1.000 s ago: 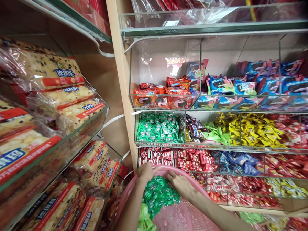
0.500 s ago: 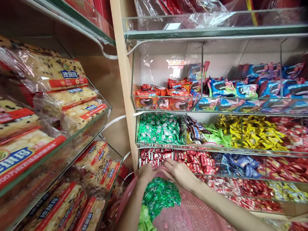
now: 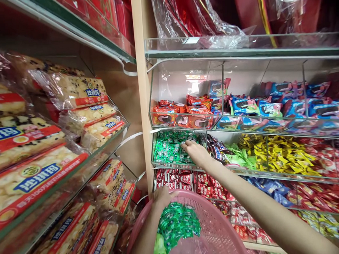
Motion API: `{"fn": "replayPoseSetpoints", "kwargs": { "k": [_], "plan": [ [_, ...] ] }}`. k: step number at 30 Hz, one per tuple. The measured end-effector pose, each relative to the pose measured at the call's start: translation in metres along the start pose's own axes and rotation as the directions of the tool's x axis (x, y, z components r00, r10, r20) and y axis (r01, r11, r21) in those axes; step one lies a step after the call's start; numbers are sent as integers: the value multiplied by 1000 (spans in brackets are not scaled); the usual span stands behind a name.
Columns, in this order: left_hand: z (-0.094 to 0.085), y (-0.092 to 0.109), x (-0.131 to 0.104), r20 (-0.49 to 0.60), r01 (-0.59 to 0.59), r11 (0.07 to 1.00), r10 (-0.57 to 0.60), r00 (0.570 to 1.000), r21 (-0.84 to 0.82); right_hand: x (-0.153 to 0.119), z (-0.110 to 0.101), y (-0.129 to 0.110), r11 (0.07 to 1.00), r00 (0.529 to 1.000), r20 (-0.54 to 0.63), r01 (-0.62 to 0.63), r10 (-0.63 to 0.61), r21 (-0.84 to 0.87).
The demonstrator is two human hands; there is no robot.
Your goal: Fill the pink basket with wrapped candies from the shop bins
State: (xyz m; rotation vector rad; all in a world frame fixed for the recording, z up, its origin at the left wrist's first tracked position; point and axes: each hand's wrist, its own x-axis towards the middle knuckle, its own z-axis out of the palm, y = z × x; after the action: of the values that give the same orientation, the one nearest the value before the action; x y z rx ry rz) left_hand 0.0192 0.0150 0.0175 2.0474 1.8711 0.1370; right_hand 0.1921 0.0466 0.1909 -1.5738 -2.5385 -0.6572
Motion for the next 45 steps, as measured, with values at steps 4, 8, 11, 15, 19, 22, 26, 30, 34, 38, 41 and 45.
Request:
{"fn": "replayPoseSetpoints", "kwargs": {
  "k": [4,8,11,15,19,22,26,30,34,38,41,45],
  "plan": [
    [-1,0,-1,-2,-2,1000,2,1000,5,4,6,1,999,999,24,24,-23,-34],
    [0,-1,0,1,-9,1000,9,1000,14,7,14,3,998,998,0,60,-60,-16],
    [1,-2,1,-2,-17,1000,17,1000,17,9,16,3,998,998,-1,64,-64,-2],
    [5,-5,5,3,-19,1000,19,1000,5,14,9,4,996,997,-8,76,-75,53],
    [10,-7,7,-6,15,1000,-15,1000,-15,19,7,7,978,985,33,165,-170,125],
    [11,-7,8,-12,18,1000,-18,1000,-15,21,7,7,973,977,107,168,-186,155],
    [11,-8,8,-7,1,1000,-1,1000,-20,22,7,8,962,972,112,184,-209,200],
    [12,-8,7,-10,2,1000,-2,1000,-18,23,9,9,944,967,50,232,-250,235],
    [12,-7,7,-19,1,1000,-1,1000,-15,22,11,10,936,965,8,250,-260,249],
    [9,-6,6,-16,9,1000,-9,1000,-12,16,6,8,931,958,-1,278,-286,235],
    [7,-5,5,-14,14,1000,-14,1000,-1,11,3,4,915,942,-13,330,-336,234],
    [5,-4,4,-14,13,1000,-13,1000,-2,9,4,4,894,927,-69,375,-370,245]
  ]
}}
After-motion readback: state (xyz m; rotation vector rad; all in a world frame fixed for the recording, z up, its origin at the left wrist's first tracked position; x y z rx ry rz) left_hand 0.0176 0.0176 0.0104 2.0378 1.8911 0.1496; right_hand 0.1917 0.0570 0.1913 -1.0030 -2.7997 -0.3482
